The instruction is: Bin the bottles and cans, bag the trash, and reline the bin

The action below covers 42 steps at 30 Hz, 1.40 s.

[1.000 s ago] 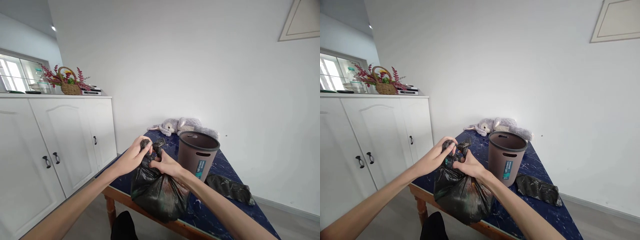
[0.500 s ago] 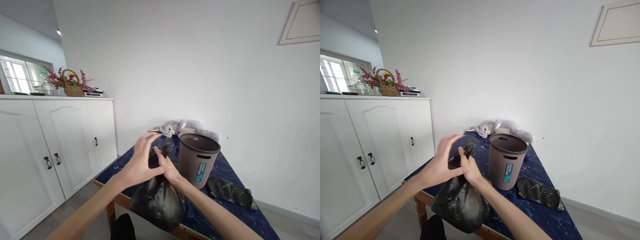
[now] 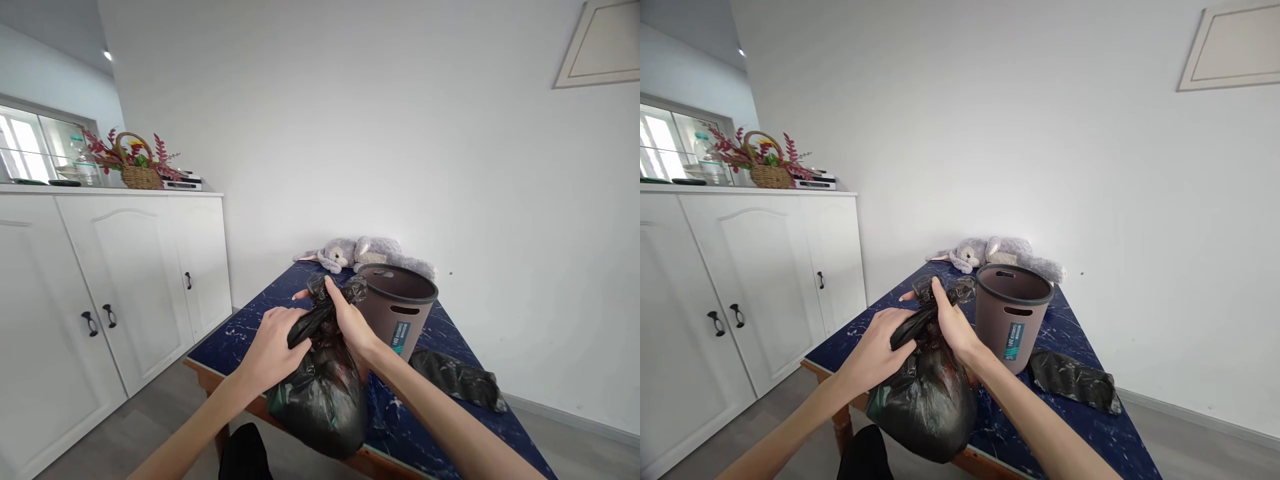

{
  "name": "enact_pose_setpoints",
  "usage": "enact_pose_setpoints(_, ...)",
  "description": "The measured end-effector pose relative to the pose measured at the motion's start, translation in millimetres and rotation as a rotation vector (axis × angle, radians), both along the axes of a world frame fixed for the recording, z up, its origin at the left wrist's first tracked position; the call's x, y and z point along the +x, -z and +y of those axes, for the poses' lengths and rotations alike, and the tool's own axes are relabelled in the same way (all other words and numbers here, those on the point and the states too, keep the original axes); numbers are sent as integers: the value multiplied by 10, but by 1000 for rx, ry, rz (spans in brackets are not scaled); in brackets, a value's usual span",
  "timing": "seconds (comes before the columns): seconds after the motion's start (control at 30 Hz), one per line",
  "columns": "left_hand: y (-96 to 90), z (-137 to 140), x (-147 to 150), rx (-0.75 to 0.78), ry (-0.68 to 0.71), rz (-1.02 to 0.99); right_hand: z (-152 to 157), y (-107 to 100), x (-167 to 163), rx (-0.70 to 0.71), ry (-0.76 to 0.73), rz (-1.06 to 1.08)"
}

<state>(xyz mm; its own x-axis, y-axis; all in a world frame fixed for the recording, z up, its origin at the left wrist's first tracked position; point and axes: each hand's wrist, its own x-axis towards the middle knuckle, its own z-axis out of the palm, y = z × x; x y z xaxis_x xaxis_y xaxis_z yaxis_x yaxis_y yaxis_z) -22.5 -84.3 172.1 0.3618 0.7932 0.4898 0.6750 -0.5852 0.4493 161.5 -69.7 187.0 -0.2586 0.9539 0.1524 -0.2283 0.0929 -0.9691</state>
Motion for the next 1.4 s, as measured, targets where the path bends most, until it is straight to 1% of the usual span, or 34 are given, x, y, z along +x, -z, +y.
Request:
enact_pose_setpoints(0.07, -26, 14, -11, 26, 23, 18, 25, 3, 31, -115, -14, 35)
enact_pose_setpoints(0.13, -58, 30, -22, 10, 65, 10, 49, 3, 65, -184, -29, 46)
enact_pose_setpoints(0.23, -126, 50, -25, -82, 141, -85, 48, -18, 119, -170, -135, 6)
enact_pose_setpoints(0.3, -185, 54, -15, -162, 175, -171, 34, -32, 147, -168, -142, -36)
enact_pose_setpoints(0.37, -246, 45, 4, -217, 214, -201, 24, -39, 160, -166, -38, -76)
enact_pose_setpoints(0.43, -294, 23, 30, -230, 242, -172, 15, -40, 153, -142, 97, -113)
enact_pose_setpoints(0.5, -311, -3, 58, -220, 211, -118, 1, -45, 131, -95, 185, -144)
enact_pose_setpoints(0.57, -287, -17, 80, -212, 139, -77, -20, -61, 103, -56, 208, -156)
enact_pose_setpoints(0.63, -239, -8, 86, -189, 65, -69, -44, -86, 87, -46, 179, -152)
enact_pose_setpoints(0.7, -201, 23, 73, -159, 54, -71, -68, -116, 100, -61, 111, -141)
enact_pose_setpoints(0.77, -203, 65, 48, -147, 106, -61, -85, -138, 147, -61, 9, -134)
enact_pose_setpoints(0.83, -249, 100, 24, -196, 208, -51, -95, -146, 220, -27, -94, -148)
enact_pose_setpoints(0.9, -319, 116, 10, -279, 313, -71, -98, -146, 307, 35, -161, -194)
enact_pose_setpoints(0.97, -383, 111, 4, -346, 370, -118, -102, -152, 394, 116, -186, -264)
enact_pose_setpoints(1.1, -428, 85, -24, -410, 365, -186, -123, -211, 533, 312, -205, -489)
enact_pose_setpoints(1.2, -393, 96, -71, -444, 328, -201, -128, -233, 572, 547, -236, -643)
enact_pose_setpoints(1.27, -359, 114, -96, -439, 267, -221, -115, -197, 559, 712, -169, -756)
enact_pose_setpoints(1.33, -335, 123, -105, -409, 211, -253, -94, -118, 522, 839, -20, -919)
enact_pose_setpoints(1.4, -329, 114, -97, -380, 195, -273, -75, -14, 467, 935, 151, -1101)
